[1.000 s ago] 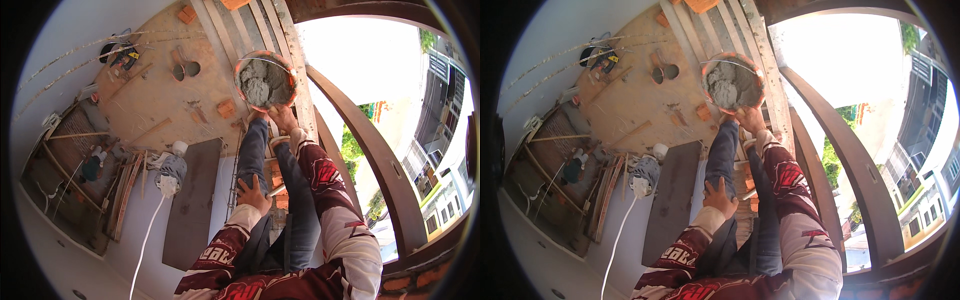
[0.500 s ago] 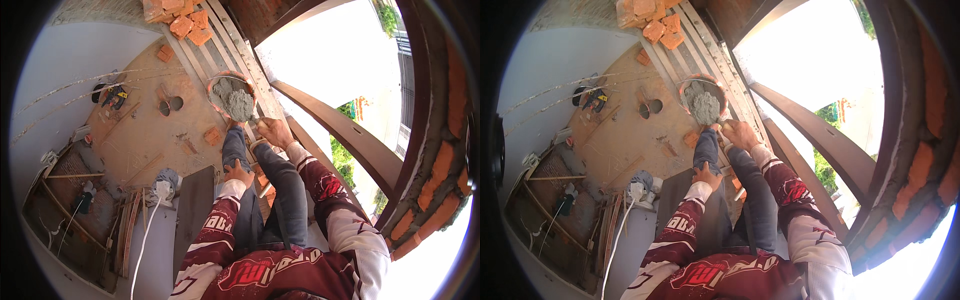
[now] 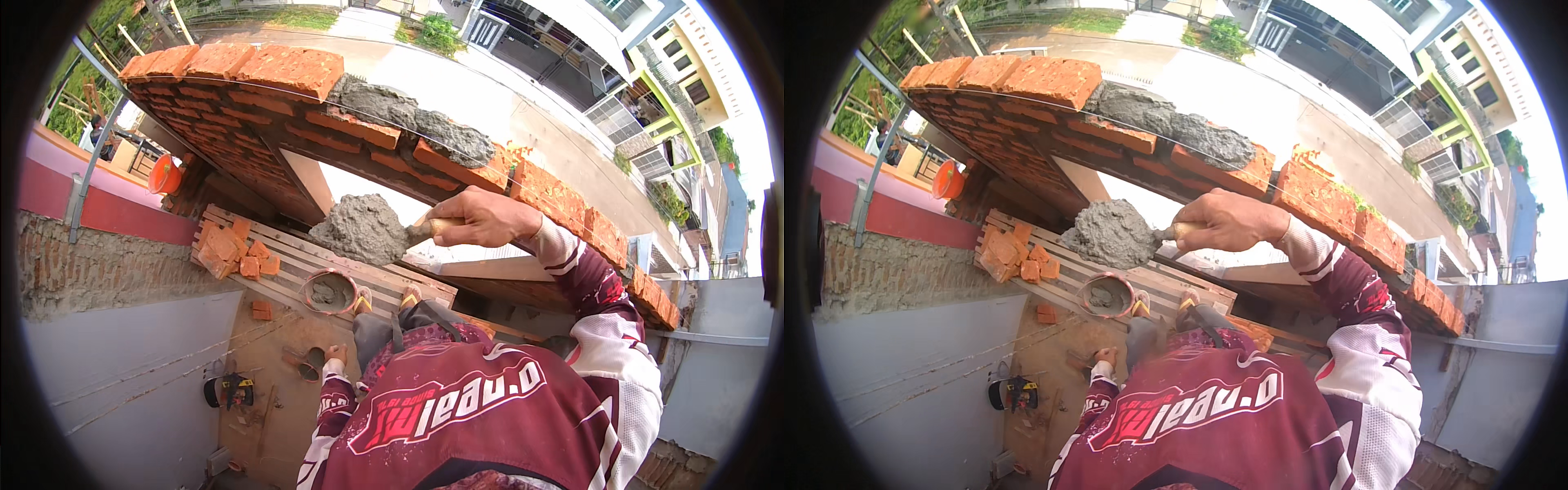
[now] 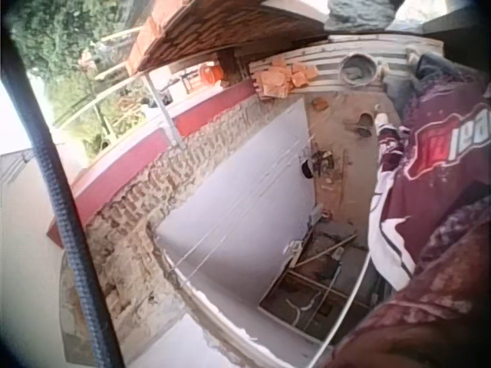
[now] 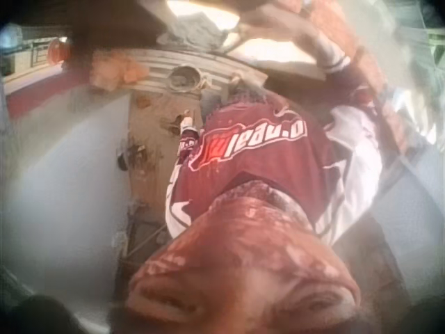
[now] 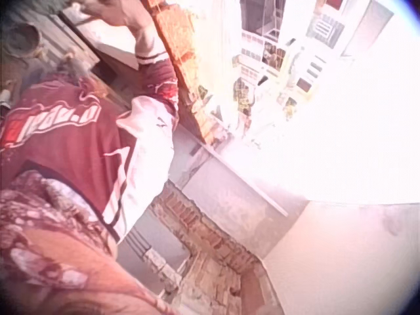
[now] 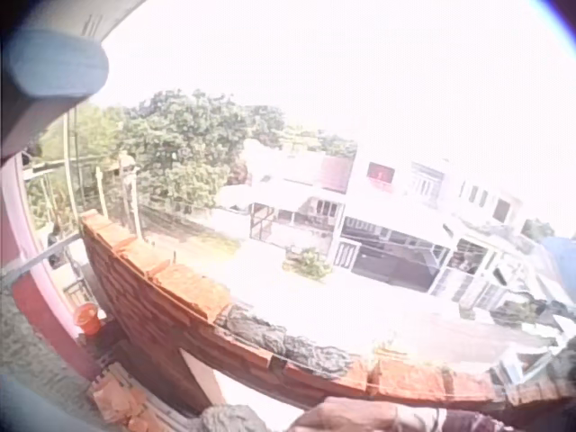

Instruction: The person places red bricks onto a wooden support structure and uses a trowel to apply mortar between them. The person repeatedly scoops mortar from a bucket and spreads it along the brick joints while standing on scaffolding.

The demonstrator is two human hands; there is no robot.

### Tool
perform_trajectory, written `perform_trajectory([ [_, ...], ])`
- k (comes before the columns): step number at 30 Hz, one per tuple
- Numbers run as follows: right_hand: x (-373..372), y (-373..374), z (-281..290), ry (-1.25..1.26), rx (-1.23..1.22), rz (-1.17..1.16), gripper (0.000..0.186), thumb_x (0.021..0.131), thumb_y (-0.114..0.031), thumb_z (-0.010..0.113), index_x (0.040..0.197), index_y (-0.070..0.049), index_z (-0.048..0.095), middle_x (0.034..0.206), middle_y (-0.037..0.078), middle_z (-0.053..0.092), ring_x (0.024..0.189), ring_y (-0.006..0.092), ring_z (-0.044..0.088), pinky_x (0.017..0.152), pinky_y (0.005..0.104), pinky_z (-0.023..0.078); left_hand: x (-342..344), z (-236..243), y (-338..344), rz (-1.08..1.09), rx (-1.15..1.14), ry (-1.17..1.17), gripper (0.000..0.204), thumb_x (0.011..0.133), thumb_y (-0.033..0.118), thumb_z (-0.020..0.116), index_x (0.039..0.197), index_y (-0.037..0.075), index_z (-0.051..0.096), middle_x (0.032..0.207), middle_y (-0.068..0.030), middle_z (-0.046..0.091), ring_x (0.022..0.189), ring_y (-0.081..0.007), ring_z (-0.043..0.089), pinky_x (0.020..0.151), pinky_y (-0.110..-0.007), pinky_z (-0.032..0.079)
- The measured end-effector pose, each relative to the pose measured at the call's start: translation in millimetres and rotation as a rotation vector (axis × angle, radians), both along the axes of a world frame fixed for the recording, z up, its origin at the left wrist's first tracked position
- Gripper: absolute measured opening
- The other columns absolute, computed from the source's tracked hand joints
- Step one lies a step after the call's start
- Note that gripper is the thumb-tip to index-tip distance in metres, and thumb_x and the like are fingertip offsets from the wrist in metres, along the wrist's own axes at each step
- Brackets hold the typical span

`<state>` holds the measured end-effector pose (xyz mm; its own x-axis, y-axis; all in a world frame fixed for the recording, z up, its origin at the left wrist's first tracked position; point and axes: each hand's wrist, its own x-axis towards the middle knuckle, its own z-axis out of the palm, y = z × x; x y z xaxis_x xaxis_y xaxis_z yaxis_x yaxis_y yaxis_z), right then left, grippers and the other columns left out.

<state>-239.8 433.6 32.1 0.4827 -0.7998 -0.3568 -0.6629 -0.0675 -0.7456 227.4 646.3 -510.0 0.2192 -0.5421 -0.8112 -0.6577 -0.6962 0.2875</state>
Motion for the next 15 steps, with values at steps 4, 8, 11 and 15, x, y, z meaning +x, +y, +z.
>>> perform_trajectory([
  [4,-71,29,81,0.013,0.035,-0.267,0.043,0.099,-0.040,0.061,0.106,0.001,0.071,0.073,0.004,0.061,0.068,0.0137,0.059,0.062,0.0305,0.049,20,5,-15,-0.066,-0.015,-0.025,0.057,0.085,0.044,0.074,0.123,0.001,0.068,0.124,-0.0236,0.068,0.116,-0.0359,0.065,0.100,-0.044,0.050],
  [8,-124,52,97,0.096,-0.241,-0.446,0.043,0.101,-0.041,0.059,0.102,0.000,0.071,0.069,0.002,0.058,0.062,0.0113,0.056,0.055,0.0293,0.047,12,18,-39,0.009,-0.041,0.045,0.051,0.085,0.038,0.076,0.121,0.002,0.069,0.112,-0.0189,0.073,0.102,-0.0290,0.068,0.090,-0.040,0.053],
  [11,-146,59,74,0.339,-0.367,-0.511,0.043,0.100,-0.041,0.056,0.101,-0.001,0.072,0.066,0.013,0.061,0.061,0.0269,0.062,0.059,0.0405,0.049,-1,12,-61,0.143,-0.093,0.146,0.045,0.086,0.032,0.076,0.117,0.001,0.071,0.102,-0.0152,0.074,0.090,-0.0234,0.068,0.082,-0.037,0.054],
  [15,-149,81,24,0.687,-0.567,-0.527,0.032,0.100,-0.034,0.054,0.103,-0.006,0.069,0.076,0.019,0.065,0.071,0.0380,0.064,0.065,0.0493,0.049,-1,-1,-75,0.208,-0.128,0.162,0.046,0.085,0.034,0.076,0.114,-0.001,0.072,0.104,-0.0151,0.075,0.092,-0.0233,0.069,0.083,-0.038,0.054],
])
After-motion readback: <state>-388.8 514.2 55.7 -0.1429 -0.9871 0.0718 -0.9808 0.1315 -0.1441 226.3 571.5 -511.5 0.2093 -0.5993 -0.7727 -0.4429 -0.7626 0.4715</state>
